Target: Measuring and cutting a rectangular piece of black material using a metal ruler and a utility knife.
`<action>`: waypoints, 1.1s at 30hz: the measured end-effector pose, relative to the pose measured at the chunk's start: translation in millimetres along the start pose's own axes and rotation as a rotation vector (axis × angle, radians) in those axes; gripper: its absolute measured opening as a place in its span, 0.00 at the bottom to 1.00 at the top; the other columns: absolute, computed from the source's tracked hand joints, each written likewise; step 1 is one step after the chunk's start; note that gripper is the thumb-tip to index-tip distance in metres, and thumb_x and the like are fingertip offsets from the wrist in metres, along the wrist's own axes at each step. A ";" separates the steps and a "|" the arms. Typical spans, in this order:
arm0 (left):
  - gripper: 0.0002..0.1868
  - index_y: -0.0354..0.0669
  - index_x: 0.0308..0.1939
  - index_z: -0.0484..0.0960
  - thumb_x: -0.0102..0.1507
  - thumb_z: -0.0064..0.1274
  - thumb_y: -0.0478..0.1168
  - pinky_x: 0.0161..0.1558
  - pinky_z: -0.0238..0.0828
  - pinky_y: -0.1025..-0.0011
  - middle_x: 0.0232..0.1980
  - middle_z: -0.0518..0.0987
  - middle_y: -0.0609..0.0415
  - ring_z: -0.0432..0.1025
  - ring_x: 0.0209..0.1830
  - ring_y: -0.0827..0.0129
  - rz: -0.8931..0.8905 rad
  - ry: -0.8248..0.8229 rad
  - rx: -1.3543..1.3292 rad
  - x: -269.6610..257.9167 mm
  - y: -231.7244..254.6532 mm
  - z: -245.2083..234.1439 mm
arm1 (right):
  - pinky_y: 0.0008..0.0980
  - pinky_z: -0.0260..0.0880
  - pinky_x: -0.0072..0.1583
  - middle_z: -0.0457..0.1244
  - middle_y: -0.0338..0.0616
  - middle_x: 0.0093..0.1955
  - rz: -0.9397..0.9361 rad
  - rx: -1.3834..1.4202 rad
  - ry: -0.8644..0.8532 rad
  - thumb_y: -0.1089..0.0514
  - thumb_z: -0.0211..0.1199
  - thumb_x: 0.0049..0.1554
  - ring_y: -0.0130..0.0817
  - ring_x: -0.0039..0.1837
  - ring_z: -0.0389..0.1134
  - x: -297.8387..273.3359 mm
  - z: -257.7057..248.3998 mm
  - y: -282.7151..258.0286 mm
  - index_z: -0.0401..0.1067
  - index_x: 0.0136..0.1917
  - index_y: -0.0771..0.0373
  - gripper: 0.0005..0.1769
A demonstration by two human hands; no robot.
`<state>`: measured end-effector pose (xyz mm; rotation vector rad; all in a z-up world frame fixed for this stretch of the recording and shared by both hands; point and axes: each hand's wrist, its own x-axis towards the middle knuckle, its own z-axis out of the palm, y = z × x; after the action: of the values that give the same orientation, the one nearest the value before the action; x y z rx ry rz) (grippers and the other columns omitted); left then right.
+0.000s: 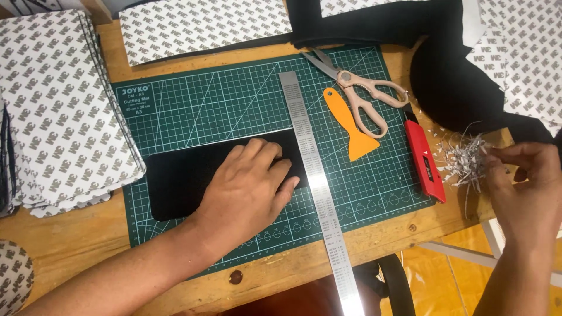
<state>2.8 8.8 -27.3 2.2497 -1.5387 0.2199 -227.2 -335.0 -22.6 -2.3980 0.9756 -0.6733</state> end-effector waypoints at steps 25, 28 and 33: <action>0.19 0.36 0.51 0.84 0.69 0.52 0.49 0.51 0.68 0.60 0.51 0.78 0.46 0.69 0.53 0.57 0.003 0.013 0.032 -1.2 0.8 1.5 | 0.51 0.59 0.75 0.60 0.72 0.73 -0.421 -0.221 0.202 0.75 0.61 0.77 0.63 0.75 0.62 -16.0 6.3 6.4 0.73 0.72 0.86 0.13; 0.19 0.35 0.52 0.83 0.70 0.52 0.49 0.49 0.68 0.62 0.51 0.77 0.47 0.69 0.52 0.58 0.016 0.018 0.045 -2.1 0.6 1.3 | 0.51 0.63 0.74 0.66 0.74 0.72 -0.445 -0.276 0.219 0.75 0.64 0.82 0.67 0.72 0.67 -61.9 5.2 -18.0 0.70 0.74 0.86 0.12; 0.18 0.37 0.49 0.82 0.68 0.55 0.50 0.49 0.68 0.61 0.52 0.76 0.45 0.68 0.52 0.57 0.023 -0.010 0.085 -3.2 1.1 2.3 | 0.24 0.75 0.40 0.72 0.28 0.28 0.217 -0.293 -0.663 0.28 0.77 0.32 0.22 0.29 0.74 -136.8 10.8 -111.8 0.60 0.78 0.19 0.61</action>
<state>0.4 10.3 -30.2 2.3024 -1.5886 0.2867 -250.2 -160.7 -2.4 -2.4344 1.0515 0.3568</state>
